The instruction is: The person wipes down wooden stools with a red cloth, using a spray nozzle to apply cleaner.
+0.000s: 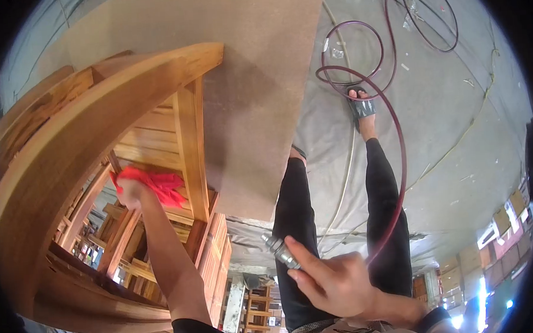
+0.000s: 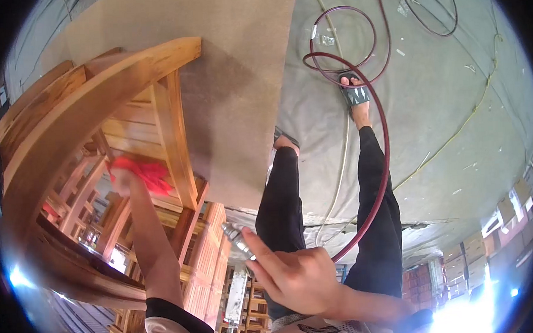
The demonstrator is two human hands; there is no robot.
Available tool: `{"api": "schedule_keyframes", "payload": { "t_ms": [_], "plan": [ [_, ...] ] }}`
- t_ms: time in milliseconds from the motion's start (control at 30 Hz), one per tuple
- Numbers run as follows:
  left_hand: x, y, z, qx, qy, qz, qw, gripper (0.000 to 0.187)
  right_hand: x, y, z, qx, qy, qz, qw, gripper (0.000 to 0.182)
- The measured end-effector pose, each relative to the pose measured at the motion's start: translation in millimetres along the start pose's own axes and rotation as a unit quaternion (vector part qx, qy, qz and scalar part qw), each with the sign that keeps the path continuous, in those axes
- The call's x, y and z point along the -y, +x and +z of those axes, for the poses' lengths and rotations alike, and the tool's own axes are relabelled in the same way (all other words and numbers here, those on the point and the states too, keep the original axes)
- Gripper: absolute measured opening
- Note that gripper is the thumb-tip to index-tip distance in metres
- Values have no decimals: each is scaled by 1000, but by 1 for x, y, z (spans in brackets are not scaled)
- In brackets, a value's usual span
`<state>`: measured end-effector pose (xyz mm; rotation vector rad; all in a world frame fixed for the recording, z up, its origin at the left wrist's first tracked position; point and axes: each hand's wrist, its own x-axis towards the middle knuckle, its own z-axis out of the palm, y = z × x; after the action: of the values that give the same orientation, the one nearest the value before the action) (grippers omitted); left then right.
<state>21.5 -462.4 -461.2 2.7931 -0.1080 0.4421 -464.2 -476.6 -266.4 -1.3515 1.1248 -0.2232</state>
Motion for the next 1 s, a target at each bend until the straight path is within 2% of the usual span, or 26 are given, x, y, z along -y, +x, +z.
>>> {"api": "schedule_keyframes", "payload": {
  "t_ms": [67,100,133,167,200,267,367,433,500,567,633,667,700,733,767,833,933,967,1000],
  "plan": [
    [-27,6,17,35,-15,26,999,50,-1,-3,8,-2,4,26,1000,51],
    [-66,-8,9,61,-16,44,997,50,-1,-5,13,-2,-2,39,999,50],
    [-105,-20,5,52,110,79,989,50,4,-10,18,22,-9,57,998,50],
    [-126,-4,29,96,178,200,959,45,7,-13,22,37,-25,70,997,50],
    [-142,5,46,111,181,283,935,43,8,-16,27,30,-24,64,997,50],
    [-166,-11,63,110,56,407,905,40,9,-22,36,16,-20,53,998,50],
    [-168,-60,57,108,-122,535,829,37,24,-26,40,78,-3,102,992,51],
    [-154,-75,28,134,-121,520,835,35,30,-27,47,50,-5,70,996,51],
    [-126,-72,-11,180,-11,448,876,40,39,-28,49,30,10,53,998,51],
    [-30,-36,5,79,22,477,875,45,46,-28,50,12,20,32,999,50],
    [40,-18,-19,123,70,371,918,48,60,-27,49,-34,48,6,998,48],
    [81,-11,-24,129,159,320,925,48,64,-29,47,-37,43,-9,998,48],
    [98,-20,-43,187,180,179,949,50,65,-34,45,-42,37,-26,998,48],
    [133,-29,-50,157,147,193,957,49,67,-38,40,-50,30,-38,998,49],
    [110,-57,-76,178,221,100,954,43,75,-43,27,-16,1,-10,1000,45],
    [108,-90,-85,160,241,60,955,37,70,-55,10,24,-62,2,998,42],
    [47,-136,-105,153,142,28,978,33,64,-70,-20,52,-117,30,991,39],
    [31,-146,-103,172,160,59,970,34,57,-76,-28,50,-119,34,991,39],
    [13,-161,-99,150,82,99,980,35,53,-80,-36,46,-118,39,991,40]
  ]
}}
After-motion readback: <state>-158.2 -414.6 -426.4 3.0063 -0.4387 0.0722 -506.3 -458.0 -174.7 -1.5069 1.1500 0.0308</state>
